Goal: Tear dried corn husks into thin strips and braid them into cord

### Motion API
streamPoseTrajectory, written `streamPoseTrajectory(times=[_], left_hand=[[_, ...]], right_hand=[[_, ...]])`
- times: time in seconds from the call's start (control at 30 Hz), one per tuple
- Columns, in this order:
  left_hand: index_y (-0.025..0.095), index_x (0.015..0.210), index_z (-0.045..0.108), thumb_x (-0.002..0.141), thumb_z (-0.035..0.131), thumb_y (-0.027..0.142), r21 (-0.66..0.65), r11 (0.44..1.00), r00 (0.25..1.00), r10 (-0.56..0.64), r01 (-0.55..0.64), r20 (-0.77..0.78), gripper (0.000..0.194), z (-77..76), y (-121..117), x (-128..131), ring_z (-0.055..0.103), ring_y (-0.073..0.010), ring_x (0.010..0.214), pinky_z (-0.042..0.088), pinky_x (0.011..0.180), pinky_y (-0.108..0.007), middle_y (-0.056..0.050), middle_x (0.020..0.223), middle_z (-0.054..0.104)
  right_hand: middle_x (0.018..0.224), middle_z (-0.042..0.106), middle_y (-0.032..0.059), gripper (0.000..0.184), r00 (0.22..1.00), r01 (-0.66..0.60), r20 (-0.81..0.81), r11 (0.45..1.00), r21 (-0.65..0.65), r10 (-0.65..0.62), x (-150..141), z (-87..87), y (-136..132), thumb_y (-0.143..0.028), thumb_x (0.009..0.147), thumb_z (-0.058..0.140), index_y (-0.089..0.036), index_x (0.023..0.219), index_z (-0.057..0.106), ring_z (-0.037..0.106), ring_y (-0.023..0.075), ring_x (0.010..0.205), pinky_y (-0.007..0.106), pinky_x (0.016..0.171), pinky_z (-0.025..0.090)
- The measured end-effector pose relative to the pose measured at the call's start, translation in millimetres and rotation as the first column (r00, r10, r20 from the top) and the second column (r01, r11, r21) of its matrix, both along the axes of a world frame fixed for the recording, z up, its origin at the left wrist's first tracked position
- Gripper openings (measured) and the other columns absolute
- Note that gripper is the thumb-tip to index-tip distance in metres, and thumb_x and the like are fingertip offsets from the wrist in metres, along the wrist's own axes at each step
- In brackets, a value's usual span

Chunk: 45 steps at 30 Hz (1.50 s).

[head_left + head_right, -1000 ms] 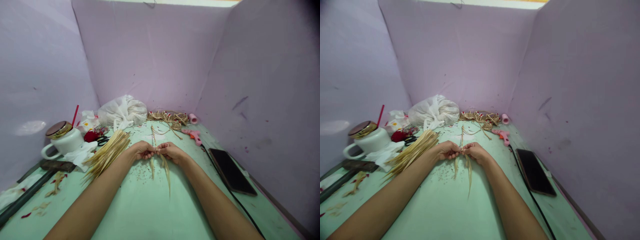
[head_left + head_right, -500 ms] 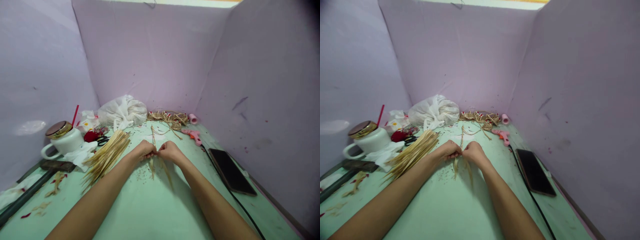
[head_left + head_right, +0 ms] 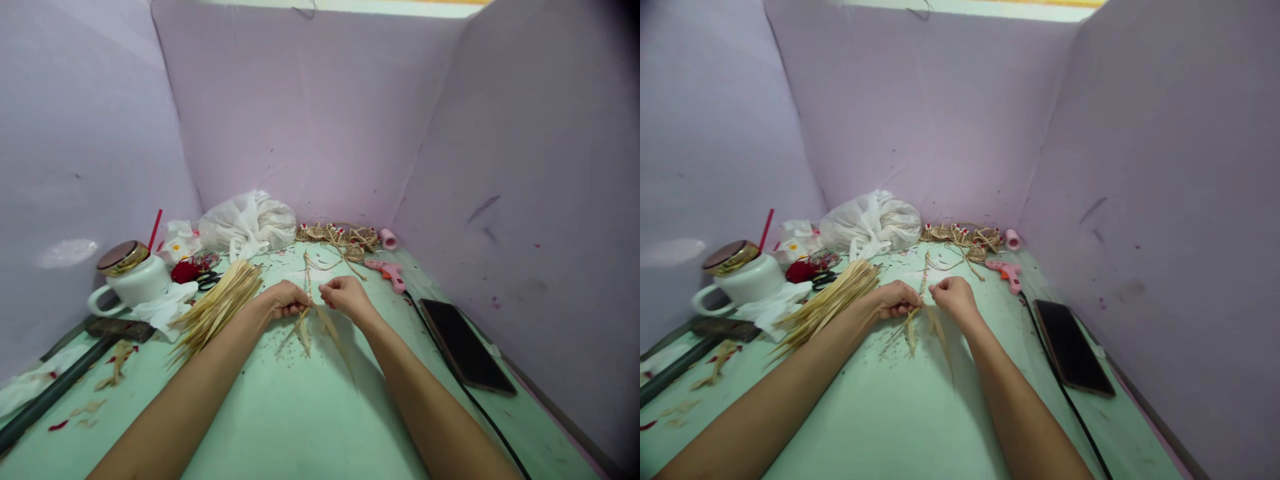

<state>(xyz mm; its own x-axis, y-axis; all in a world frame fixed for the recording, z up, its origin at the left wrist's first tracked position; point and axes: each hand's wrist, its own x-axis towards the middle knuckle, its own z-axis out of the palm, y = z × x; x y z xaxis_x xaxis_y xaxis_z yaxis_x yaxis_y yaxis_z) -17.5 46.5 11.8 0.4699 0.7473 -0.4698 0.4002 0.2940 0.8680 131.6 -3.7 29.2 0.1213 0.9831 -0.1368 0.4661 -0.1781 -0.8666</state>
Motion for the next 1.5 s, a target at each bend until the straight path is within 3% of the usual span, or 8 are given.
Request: streamPoseTrajectory(times=[0.17, 0.57, 0.87, 1.03, 1.13, 1.23, 1.37, 1.5], left_hand=[[0.014, 0.049, 0.049, 0.047, 0.058, 0.024, 0.025, 1.0, 1.0, -0.006, 0.005, 0.027, 0.014, 0.4, -3, 1, 0.028, -0.0034, 0.034, 0.011, 0.035, -0.019, 0.004, 0.04, 0.041], [0.014, 0.049, 0.053, 0.052, 0.056, 0.018, 0.319, 0.94, 0.913, 0.023, 0.119, -0.408, 0.005, 35.8, -18, 4, 0.034, -0.0081, 0.035, 0.025, 0.037, -0.022, 0.001, 0.041, 0.046], [0.017, 0.061, 0.059, 0.053, 0.067, 0.019, 0.669, 0.727, 0.847, 0.25, 0.156, -0.47, 0.011, 33.6, -66, 41, 0.059, -0.0235, 0.073, 0.038, 0.057, -0.023, -0.006, 0.056, 0.055], [0.014, 0.05, 0.057, 0.063, 0.06, 0.023, 0.412, 0.87, 0.856, -0.021, 0.27, -0.516, 0.016, 47.7, -49, 26, 0.052, -0.0164, 0.046, 0.036, 0.047, -0.025, -0.006, 0.046, 0.054], [0.013, 0.049, 0.057, 0.067, 0.056, 0.024, 0.459, 0.888, 0.893, 0.215, -0.011, -0.396, 0.021, 49.6, -26, 10, 0.043, -0.0105, 0.036, 0.032, 0.041, -0.022, -0.003, 0.039, 0.05], [0.011, 0.057, 0.059, 0.071, 0.052, 0.017, 0.094, 0.987, 0.971, 0.147, -0.132, -0.187, 0.016, 37.6, -12, 4, 0.039, -0.0058, 0.034, 0.026, 0.036, -0.018, -0.003, 0.047, 0.055], [0.008, 0.063, 0.059, 0.074, 0.044, 0.006, -0.284, 0.958, 0.997, 0.052, -0.032, 0.062, 0.019, 20.8, -11, 7, 0.048, -0.0043, 0.04, 0.033, 0.038, -0.013, -0.006, 0.055, 0.059], [0.008, 0.059, 0.058, 0.07, 0.049, 0.004, -0.23, 0.971, 0.997, 0.071, -0.069, 0.003, 0.014, 13.9, -13, 10, 0.046, -0.0056, 0.036, 0.036, 0.037, -0.014, -0.002, 0.044, 0.052]], right_hand=[[0.051, 0.057, 0.0036, 0.012, 0.922, -0.1, -0.388, 0.973, -0.209, 0.012, -11, -2.2, -2, -0.011, 0.07, 0.049, -0.012, 0.061, 0.057, 0.051, 0.0093, 0.045, 0.021, 0.049, 0.044], [0.035, 0.041, -0.0046, 0.009, 0.97, -0.053, -0.243, 0.98, -0.19, 0.005, -9, -14.8, 4, -0.013, 0.057, 0.056, -0.014, 0.048, 0.052, 0.025, 0.0041, 0.032, 0.02, 0.034, 0.016], [0.031, 0.032, -0.0058, 0.018, 0.932, -0.015, -0.356, 0.977, -0.211, -0.062, -11, -17.3, 2, -0.002, 0.052, 0.044, -0.017, 0.042, 0.04, 0.029, 0.0058, 0.032, 0.019, 0.035, 0.022], [0.033, 0.037, -0.0054, 0.016, 0.906, -0.101, -0.424, 0.972, -0.212, 0.001, -4, -11.4, 2, -0.002, 0.056, 0.047, -0.015, 0.045, 0.045, 0.03, 0.0048, 0.032, 0.018, 0.036, 0.024], [0.036, 0.041, -0.0048, 0.012, 0.869, -0.188, -0.492, 0.954, -0.232, 0.052, 2, -9.5, 3, -0.008, 0.062, 0.053, -0.013, 0.051, 0.051, 0.03, 0.0041, 0.032, 0.017, 0.034, 0.023], [0.036, 0.043, -0.0049, 0.01, 0.829, -0.271, -0.551, 0.929, -0.251, 0.093, 7, -12.2, 4, -0.011, 0.064, 0.055, -0.012, 0.055, 0.052, 0.03, 0.0038, 0.031, 0.016, 0.033, 0.021], [0.049, 0.057, 0.0003, 0.003, 0.815, -0.315, -0.559, 0.926, -0.21, 0.151, 10, -17.9, 6, -0.01, 0.063, 0.055, -0.011, 0.063, 0.057, 0.042, 0.0051, 0.038, 0.016, 0.036, 0.026], [0.047, 0.054, -0.0034, 0.003, 0.889, -0.294, -0.414, 0.938, -0.184, 0.198, 8, -19.0, 6, -0.01, 0.061, 0.056, -0.012, 0.063, 0.057, 0.037, 0.0039, 0.036, 0.016, 0.038, 0.025]])
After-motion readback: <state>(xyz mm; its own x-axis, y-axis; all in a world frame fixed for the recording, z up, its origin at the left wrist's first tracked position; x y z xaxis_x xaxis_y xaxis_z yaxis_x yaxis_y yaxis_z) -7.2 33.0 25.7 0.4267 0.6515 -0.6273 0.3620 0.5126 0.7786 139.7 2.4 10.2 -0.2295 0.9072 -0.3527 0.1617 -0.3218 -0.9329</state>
